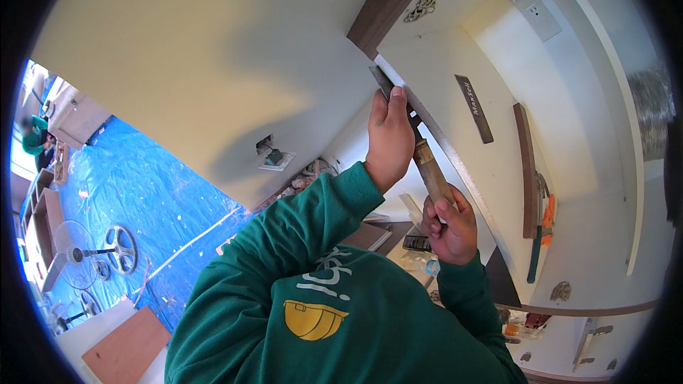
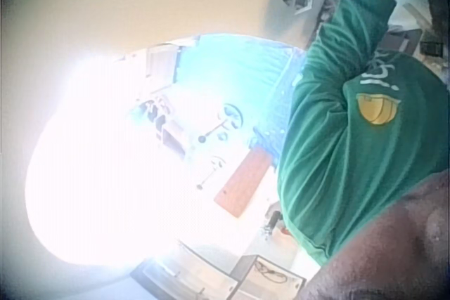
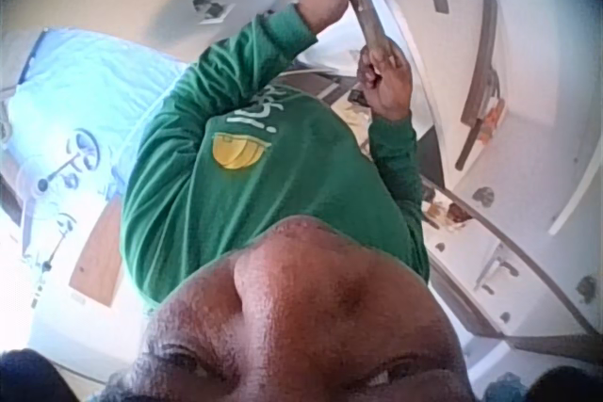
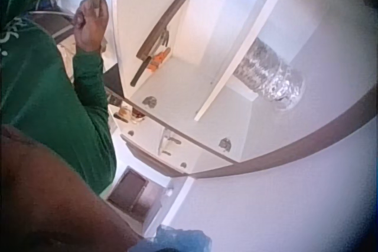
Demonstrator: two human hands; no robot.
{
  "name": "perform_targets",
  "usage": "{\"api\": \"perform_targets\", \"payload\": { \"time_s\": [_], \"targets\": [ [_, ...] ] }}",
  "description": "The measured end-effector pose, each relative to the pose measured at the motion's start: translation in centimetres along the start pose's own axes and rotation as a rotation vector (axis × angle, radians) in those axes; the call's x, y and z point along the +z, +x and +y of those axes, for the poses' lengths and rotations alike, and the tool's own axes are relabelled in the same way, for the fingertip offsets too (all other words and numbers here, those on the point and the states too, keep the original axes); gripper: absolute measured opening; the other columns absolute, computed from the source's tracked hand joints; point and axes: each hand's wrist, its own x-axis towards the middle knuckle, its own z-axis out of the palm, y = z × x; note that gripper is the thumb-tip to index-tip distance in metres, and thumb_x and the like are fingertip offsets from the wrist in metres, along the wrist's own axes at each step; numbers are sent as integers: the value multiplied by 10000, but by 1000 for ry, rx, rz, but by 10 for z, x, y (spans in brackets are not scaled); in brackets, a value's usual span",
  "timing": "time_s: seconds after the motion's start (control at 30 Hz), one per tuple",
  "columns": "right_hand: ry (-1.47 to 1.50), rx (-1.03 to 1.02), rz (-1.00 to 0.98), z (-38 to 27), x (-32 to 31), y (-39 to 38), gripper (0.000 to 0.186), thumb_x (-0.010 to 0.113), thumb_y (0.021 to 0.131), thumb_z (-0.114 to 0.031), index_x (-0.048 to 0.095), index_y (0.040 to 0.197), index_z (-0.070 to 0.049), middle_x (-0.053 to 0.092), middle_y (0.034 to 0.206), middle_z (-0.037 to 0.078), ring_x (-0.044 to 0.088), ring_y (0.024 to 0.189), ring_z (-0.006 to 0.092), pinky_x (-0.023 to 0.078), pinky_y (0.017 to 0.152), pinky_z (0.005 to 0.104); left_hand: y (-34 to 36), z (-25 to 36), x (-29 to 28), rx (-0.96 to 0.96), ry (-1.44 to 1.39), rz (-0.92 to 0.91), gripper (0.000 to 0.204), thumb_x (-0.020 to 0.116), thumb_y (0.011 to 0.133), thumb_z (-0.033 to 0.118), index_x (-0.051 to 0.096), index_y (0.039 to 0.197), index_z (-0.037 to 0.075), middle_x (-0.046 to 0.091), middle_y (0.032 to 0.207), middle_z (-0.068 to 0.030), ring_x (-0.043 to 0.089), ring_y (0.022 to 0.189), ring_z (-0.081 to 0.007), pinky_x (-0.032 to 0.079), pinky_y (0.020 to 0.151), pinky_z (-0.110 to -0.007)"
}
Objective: The person fits a wooden trim strip along the inner edge of a white cabinet, using a utility knife to trim and adjust the piece. They repeatedly align, cut, and reposition the trim to achieve a flush fit.
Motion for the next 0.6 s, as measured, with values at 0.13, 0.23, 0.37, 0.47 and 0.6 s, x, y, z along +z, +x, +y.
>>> {"api": "perform_targets", "payload": {
  "time_s": [0.13, 0.23, 0.37, 0.47, 0.6],
  "targets": [
    [-32, -10, 40, -1, 5, 5, 438, 699, 868, -134, 522, 1242, 11, 531, 748, 19, 412, 558, 60, 351, 502, 199, 9, -7, -7, 121, 222, 0, 253, 420, 1059, 262, 479, 1036, 17, 555, 923, -55, 528, 829, -126, 481, 741, -303],
    [-29, -23, 32, 1, 2, 10, 420, 695, 861, -128, 533, 1224, 9, 527, 745, 16, 396, 554, 58, 345, 504, 198, 7, -2, 3, 31, 68, 39, 257, 423, 1059, 268, 477, 1042, 17, 552, 913, -50, 523, 825, -121, 480, 736, -299],
    [-22, -19, 22, 4, 0, 12, 412, 693, 859, -132, 537, 1215, 5, 526, 744, 13, 386, 551, 57, 344, 503, 200, 9, -5, -1, 24, 54, 27, 259, 419, 1060, 268, 478, 1055, 17, 553, 920, -48, 522, 823, -122, 479, 739, -302],
    [-31, -13, 19, 5, -1, 14, 391, 682, 863, -126, 542, 1203, 6, 525, 740, 11, 382, 545, 54, 342, 501, 201, 12, -8, -2, 44, 68, 25, 268, 412, 1062, 275, 479, 1071, 15, 554, 929, -48, 523, 823, -125, 481, 733, -306],
    [-35, -25, 30, 5, 0, 15, 364, 670, 868, -120, 547, 1184, 11, 520, 730, 7, 379, 532, 50, 336, 491, 199, 15, -10, -4, 84, 139, 13, 274, 405, 1063, 276, 479, 1090, 14, 557, 936, -48, 529, 830, -129, 485, 742, -314]
  ]
}}
